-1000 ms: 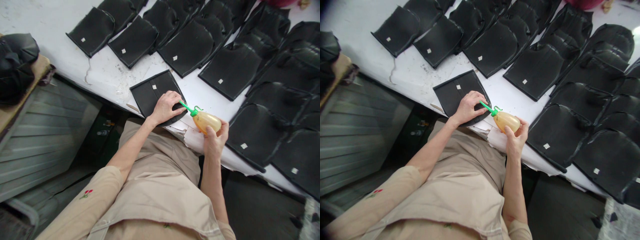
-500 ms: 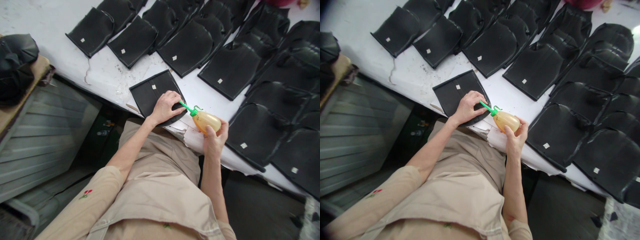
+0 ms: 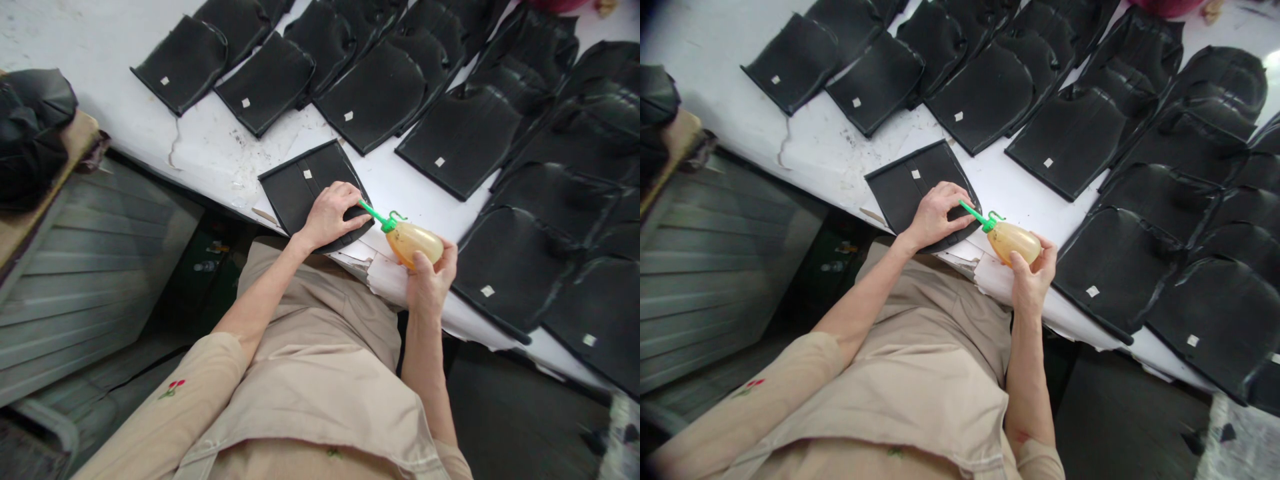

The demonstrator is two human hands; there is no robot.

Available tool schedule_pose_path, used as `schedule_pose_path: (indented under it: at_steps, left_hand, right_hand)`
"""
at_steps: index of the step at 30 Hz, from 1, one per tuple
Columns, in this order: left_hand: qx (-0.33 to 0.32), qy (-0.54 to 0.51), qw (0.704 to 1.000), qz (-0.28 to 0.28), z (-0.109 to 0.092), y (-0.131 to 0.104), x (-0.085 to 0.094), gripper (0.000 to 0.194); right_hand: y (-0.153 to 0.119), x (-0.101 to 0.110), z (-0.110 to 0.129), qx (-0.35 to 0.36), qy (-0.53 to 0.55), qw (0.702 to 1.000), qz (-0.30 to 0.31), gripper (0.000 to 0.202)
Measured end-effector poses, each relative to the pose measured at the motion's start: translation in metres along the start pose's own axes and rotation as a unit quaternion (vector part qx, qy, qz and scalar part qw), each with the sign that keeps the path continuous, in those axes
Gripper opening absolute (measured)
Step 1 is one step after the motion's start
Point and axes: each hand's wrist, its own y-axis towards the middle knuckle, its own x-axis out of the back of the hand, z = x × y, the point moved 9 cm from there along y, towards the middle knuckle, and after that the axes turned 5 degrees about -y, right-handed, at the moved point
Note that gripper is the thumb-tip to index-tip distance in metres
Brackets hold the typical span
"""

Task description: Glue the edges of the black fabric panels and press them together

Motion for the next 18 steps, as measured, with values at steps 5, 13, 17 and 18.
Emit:
schedule_pose_path:
  at_steps: [5,13,17,18]
  left_hand:
    - [-0.007,0.0,1.0,-0.004,-0.0003,-0.0001,0.0001,0.025]
    - [-0.004,0.0,1.0,-0.005,-0.0006,-0.0003,0.0006,0.024]
    - [-0.001,-0.005,1.0,-0.006,-0.0014,-0.0002,0.0016,0.025]
    - [0.001,-0.007,1.0,-0.006,-0.0015,-0.0002,0.0019,0.025]
  right_hand:
    - [-0.0004,0.0002,-0.0002,-0.003,0.003,1.0,-0.003,0.05]
    - [-0.0009,-0.0006,-0.0001,-0.001,0.004,1.0,-0.001,0.05]
    - [-0.0011,-0.0007,0.0004,-0.001,-0.005,1.0,-0.003,0.05]
    - [-0.0011,-0.0009,0.0009,-0.002,-0.009,1.0,-0.003,0.05]
